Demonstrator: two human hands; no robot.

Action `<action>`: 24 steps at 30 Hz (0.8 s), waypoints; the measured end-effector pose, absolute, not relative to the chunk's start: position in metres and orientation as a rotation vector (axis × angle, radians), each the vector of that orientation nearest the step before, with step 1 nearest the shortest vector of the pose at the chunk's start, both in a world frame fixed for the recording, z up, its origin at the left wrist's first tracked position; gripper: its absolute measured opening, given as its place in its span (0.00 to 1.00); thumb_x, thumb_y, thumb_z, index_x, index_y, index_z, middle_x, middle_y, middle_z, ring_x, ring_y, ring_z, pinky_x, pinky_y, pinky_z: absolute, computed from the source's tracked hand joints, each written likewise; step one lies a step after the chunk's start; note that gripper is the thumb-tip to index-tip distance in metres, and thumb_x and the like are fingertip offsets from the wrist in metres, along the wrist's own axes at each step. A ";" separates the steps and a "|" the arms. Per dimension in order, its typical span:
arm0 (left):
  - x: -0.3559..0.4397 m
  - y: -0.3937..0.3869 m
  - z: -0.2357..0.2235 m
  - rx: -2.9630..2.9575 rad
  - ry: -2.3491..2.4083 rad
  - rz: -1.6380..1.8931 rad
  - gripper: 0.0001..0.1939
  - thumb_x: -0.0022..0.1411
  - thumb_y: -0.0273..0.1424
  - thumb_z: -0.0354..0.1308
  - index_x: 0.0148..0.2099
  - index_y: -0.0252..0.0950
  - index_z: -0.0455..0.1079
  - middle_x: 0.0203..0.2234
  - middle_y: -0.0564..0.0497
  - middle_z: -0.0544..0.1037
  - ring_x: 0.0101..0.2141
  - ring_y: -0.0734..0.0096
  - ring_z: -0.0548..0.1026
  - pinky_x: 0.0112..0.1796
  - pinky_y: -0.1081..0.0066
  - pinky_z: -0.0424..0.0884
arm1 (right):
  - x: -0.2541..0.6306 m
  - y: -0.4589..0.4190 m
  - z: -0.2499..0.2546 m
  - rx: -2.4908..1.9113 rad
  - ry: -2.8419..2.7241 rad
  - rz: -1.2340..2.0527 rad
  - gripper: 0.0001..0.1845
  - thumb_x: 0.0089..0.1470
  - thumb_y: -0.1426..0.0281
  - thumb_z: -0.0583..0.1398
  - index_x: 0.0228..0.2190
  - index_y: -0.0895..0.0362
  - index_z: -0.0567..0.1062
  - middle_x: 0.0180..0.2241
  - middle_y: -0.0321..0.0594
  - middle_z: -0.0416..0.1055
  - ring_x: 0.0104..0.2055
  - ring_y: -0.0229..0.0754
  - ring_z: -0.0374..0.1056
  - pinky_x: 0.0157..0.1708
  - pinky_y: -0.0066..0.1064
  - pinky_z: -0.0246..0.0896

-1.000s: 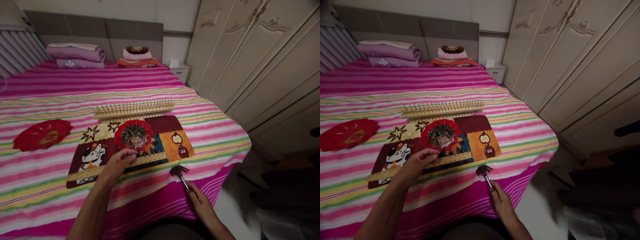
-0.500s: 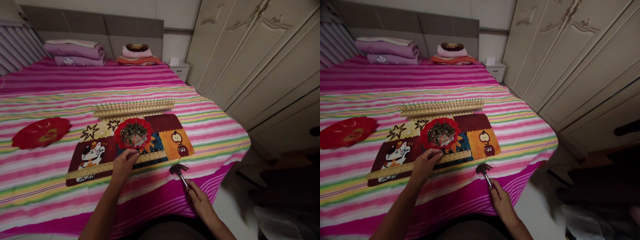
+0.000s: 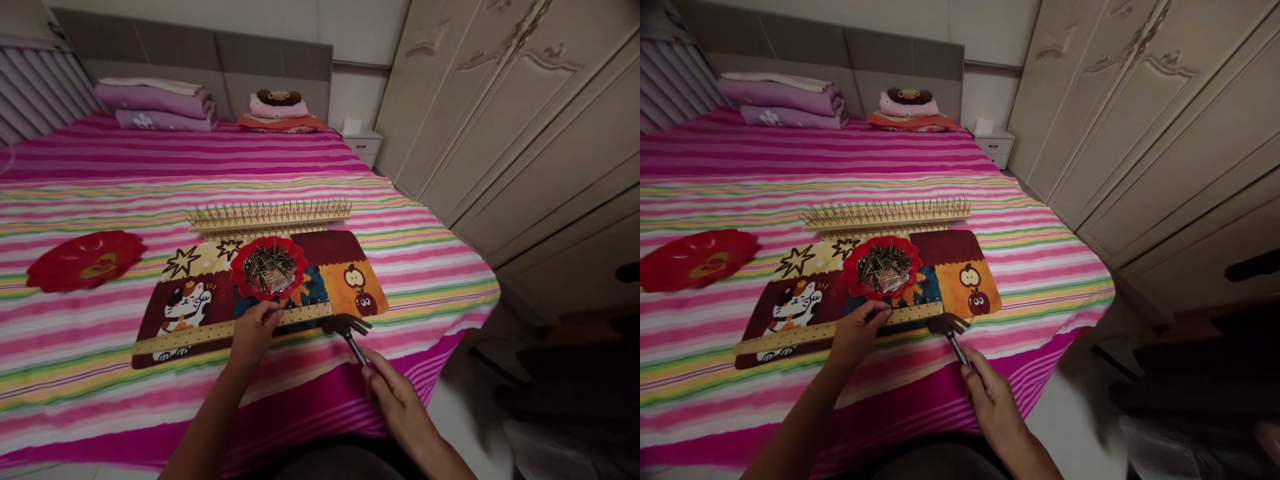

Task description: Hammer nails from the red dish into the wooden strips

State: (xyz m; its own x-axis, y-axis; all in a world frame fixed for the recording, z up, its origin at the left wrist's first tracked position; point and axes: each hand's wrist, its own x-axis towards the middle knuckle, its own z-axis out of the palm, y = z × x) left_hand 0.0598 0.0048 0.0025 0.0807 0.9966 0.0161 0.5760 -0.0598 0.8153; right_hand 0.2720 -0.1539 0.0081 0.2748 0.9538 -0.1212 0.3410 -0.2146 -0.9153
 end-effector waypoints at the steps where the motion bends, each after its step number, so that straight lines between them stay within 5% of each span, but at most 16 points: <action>1: 0.060 0.005 0.002 1.719 1.567 0.829 0.10 0.49 0.39 0.54 0.30 0.40 0.71 0.25 0.55 0.76 0.27 0.73 0.72 0.31 0.74 0.65 | 0.267 -0.147 0.021 -1.681 -1.261 0.951 0.22 0.55 0.60 0.52 0.48 0.56 0.70 0.25 0.36 0.72 0.26 0.38 0.67 0.26 0.24 0.62; 4: 0.060 0.005 0.000 1.728 1.547 0.828 0.10 0.50 0.39 0.53 0.30 0.40 0.71 0.26 0.55 0.76 0.27 0.72 0.72 0.31 0.74 0.65 | 0.251 -0.123 0.052 -1.550 -1.436 0.947 0.21 0.58 0.64 0.49 0.51 0.57 0.66 0.19 0.30 0.64 0.18 0.32 0.57 0.19 0.22 0.54; 12: 0.060 0.007 -0.003 1.810 1.593 0.779 0.07 0.51 0.35 0.52 0.30 0.40 0.71 0.24 0.55 0.75 0.27 0.73 0.70 0.32 0.75 0.63 | 0.228 -0.081 0.058 -1.542 -1.719 0.852 0.18 0.58 0.69 0.49 0.48 0.55 0.68 0.23 0.35 0.69 0.22 0.35 0.61 0.24 0.24 0.56; 19: 0.057 0.003 -0.001 1.779 1.512 0.801 0.10 0.50 0.36 0.52 0.32 0.39 0.71 0.27 0.52 0.76 0.29 0.69 0.73 0.33 0.72 0.66 | 0.254 -0.129 0.044 -1.634 -1.469 1.018 0.21 0.58 0.62 0.49 0.50 0.55 0.68 0.16 0.28 0.58 0.16 0.33 0.51 0.16 0.22 0.48; 22: 0.051 0.005 0.011 1.732 1.498 0.841 0.13 0.52 0.38 0.51 0.36 0.39 0.71 0.29 0.52 0.77 0.30 0.69 0.74 0.34 0.72 0.67 | 0.275 -0.152 0.018 -1.762 -1.280 1.066 0.23 0.54 0.58 0.51 0.48 0.55 0.71 0.17 0.32 0.65 0.19 0.38 0.60 0.20 0.25 0.56; 24: 0.049 0.013 0.020 1.806 1.560 0.896 0.13 0.54 0.38 0.50 0.38 0.39 0.71 0.31 0.51 0.78 0.32 0.69 0.74 0.35 0.72 0.67 | 0.286 -0.163 -0.006 -1.797 -1.140 1.052 0.23 0.51 0.57 0.53 0.45 0.54 0.73 0.27 0.38 0.73 0.29 0.43 0.68 0.29 0.27 0.63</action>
